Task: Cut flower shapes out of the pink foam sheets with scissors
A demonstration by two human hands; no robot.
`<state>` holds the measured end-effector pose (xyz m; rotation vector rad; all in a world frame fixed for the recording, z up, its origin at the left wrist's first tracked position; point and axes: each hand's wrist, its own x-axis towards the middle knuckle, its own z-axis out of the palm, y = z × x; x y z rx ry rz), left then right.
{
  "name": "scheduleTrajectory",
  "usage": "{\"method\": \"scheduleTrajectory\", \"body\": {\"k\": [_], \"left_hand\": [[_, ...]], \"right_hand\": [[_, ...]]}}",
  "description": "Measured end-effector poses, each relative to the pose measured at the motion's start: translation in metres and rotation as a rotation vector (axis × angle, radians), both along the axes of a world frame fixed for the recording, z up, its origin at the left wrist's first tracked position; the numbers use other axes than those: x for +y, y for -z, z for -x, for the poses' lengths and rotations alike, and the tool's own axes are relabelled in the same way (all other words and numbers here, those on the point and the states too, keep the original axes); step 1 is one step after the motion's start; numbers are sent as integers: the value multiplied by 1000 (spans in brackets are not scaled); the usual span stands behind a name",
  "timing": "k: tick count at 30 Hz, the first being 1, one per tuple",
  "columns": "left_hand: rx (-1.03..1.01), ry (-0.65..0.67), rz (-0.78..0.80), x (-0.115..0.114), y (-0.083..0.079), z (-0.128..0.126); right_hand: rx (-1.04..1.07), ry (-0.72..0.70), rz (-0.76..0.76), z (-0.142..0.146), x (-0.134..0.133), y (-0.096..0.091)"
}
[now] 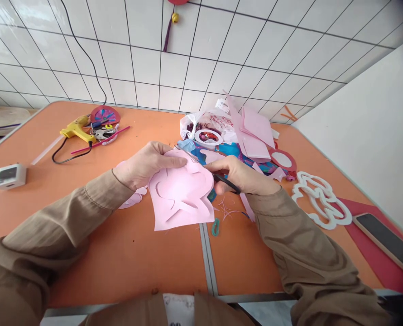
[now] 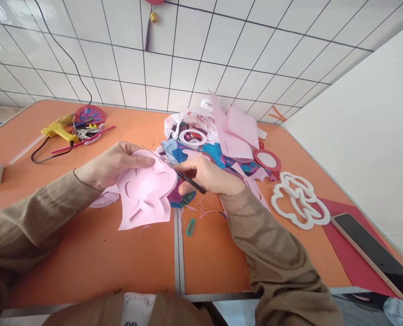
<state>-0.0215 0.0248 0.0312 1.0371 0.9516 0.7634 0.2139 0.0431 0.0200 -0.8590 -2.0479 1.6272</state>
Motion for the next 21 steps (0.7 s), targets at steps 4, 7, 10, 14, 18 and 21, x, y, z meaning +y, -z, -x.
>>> {"method": "scheduleTrajectory", "body": {"k": [4,7,10,14,18,21], "left_hand": [[4,11,2,1,-2,2],[-24,27,25,2,-2,2],[-67,62,63,4,-1,3],[-145,114,116,5,1,4],[-180,117,141,3,1,4],[-180,112,134,2,0,3]], "right_hand": [[14,-32,-2,1,0,-2],[5,-29,4,0,0,-1],[7,-30,17,0,-1,-2],[20,-38,46,1,-2,-3],[17,-50,43,2,-1,-3],[18,-64,10,1,0,-2]]}}
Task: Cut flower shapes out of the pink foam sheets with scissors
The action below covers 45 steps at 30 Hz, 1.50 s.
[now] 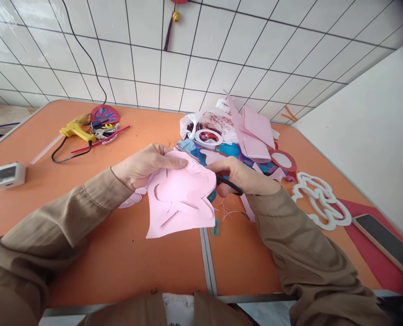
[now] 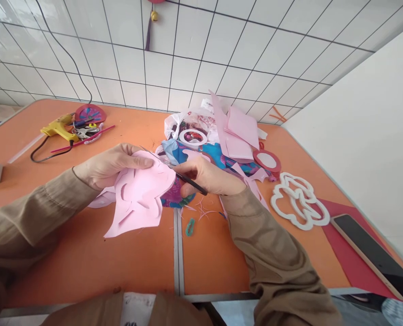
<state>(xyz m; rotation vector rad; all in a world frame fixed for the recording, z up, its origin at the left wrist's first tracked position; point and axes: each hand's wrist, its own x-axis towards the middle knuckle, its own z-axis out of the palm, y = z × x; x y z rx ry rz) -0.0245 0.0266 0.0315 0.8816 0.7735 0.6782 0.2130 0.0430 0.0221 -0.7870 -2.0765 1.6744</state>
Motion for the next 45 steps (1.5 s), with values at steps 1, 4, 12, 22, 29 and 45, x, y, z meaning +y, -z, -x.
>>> {"method": "scheduleTrajectory", "body": {"k": [1,4,12,22,29,45], "left_hand": [[3,0,-3,0,0,0],[10,6,-14,0,0,0],[64,-56,-61,-4,-4,-1],[93,-76,-67,-4,-4,-1],[101,-105,-74,-6,-5,-4],[224,-147,-147,-6,-4,-4]], "right_hand": [[-7,-1,-9,0,0,1],[-25,0,-12,-2,2,4],[17,-2,-38,-1,2,7],[-18,55,-74,0,2,7],[-7,35,-69,-1,1,6],[30,26,-34,-2,1,9]]}}
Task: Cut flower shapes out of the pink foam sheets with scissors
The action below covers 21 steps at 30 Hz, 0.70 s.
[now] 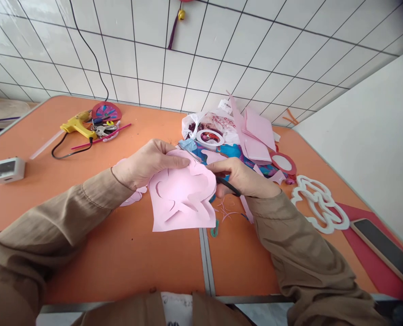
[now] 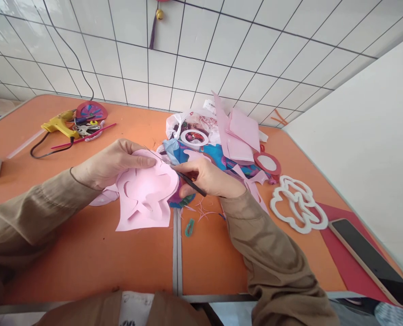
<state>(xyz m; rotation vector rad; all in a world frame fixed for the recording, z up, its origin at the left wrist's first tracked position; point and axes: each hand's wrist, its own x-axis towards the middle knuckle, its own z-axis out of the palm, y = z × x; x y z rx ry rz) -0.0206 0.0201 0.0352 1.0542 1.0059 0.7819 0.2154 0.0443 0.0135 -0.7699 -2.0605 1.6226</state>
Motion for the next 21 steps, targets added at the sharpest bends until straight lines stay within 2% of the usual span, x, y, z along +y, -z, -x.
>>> {"method": "scheduleTrajectory", "body": {"k": [11,21], "left_hand": [[-30,-4,2,2,1,0],[-80,1,49,1,1,-1]], "right_hand": [[-21,71,-32,3,-2,-4],[-141,124,-157,-2,0,2]]}}
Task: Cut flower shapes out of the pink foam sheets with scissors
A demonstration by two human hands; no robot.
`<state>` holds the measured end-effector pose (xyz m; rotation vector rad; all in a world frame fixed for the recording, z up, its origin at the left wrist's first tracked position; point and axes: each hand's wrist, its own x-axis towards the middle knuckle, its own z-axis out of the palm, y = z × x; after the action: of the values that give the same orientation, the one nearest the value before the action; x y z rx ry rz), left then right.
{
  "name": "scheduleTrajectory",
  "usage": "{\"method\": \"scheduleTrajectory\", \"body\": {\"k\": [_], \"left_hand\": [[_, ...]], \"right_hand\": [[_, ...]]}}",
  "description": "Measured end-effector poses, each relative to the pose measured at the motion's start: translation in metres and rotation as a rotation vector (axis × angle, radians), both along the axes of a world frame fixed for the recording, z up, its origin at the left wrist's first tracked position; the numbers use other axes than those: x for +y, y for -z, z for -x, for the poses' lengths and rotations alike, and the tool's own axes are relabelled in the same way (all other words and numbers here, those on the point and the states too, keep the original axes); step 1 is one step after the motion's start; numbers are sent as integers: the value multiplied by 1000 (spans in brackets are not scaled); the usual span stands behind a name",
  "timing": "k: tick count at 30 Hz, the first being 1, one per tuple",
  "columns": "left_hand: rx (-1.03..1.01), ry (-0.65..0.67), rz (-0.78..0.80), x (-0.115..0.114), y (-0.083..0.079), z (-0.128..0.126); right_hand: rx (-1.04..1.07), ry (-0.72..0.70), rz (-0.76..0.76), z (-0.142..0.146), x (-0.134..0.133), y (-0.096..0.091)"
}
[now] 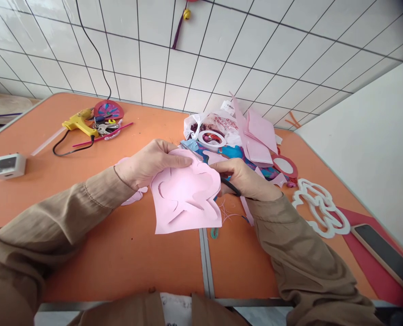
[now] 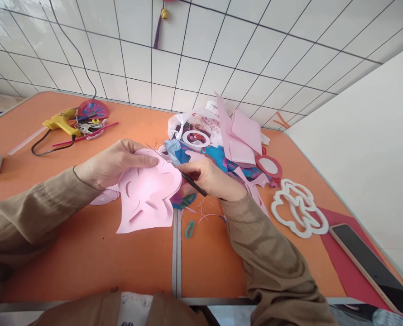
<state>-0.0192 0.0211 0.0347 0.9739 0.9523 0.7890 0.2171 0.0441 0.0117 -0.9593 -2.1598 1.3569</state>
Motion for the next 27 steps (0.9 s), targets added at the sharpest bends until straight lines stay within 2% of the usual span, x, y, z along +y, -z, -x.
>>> {"method": "scheduleTrajectory", "body": {"k": [9,16,27], "left_hand": [[-11,0,3,0,-2,0],[7,11,-19,0,1,0],[-31,46,-14,0,0,0]], "right_hand": [[37,-14,14,3,-2,-6],[71,-39,115,4,-2,-6],[74,-42,95,5,-3,-6]]}}
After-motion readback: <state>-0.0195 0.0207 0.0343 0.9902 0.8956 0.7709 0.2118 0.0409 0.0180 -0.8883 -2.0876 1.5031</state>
